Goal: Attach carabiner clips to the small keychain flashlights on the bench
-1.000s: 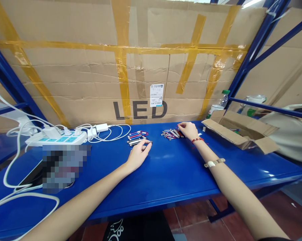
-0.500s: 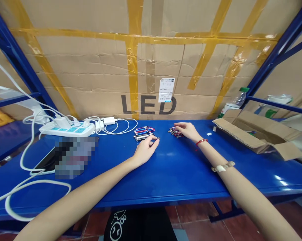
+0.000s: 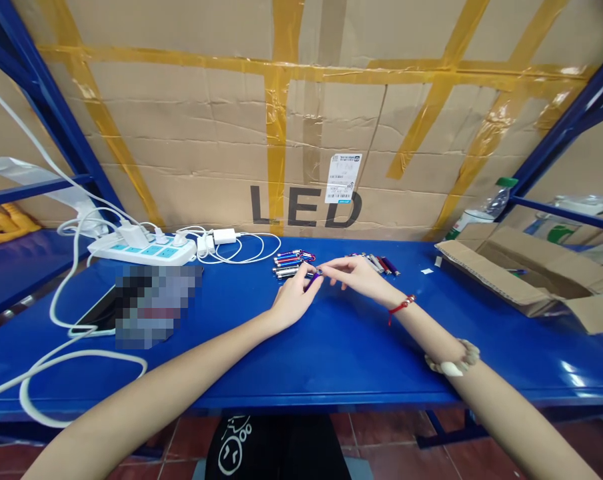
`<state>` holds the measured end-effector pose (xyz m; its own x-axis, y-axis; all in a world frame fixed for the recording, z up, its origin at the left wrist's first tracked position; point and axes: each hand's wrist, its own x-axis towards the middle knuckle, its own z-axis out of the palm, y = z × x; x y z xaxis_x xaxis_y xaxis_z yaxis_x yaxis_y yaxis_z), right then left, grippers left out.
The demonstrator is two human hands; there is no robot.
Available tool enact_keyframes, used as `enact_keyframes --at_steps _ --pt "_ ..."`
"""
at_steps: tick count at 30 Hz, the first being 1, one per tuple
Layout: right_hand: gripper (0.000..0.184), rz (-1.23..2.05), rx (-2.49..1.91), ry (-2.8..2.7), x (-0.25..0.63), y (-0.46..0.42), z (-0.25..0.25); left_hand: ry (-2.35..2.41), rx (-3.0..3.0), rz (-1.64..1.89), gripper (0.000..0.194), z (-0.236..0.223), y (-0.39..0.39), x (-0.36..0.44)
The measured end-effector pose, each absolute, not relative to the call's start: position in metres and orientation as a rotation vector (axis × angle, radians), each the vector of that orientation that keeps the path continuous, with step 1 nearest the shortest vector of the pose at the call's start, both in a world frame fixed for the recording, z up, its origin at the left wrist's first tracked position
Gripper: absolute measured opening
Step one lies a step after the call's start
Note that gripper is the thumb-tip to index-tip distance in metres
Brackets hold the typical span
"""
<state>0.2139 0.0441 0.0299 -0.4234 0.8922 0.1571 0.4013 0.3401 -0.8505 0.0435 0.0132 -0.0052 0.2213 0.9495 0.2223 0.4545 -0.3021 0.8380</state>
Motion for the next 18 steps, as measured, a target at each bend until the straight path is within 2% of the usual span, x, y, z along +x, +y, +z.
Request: enact_keyframes --at_steps 9,18 --pt "0.037 1.124 -1.086 -1.765 0.204 0.042 0.023 1.365 2.009 0.961 0.023 0.0 0.011 0.042" --pt "0.04 1.039 -1.07 -1.737 0.199 0.041 0.021 1.441 2.037 0.871 0.027 -0.001 0.016 0.043"
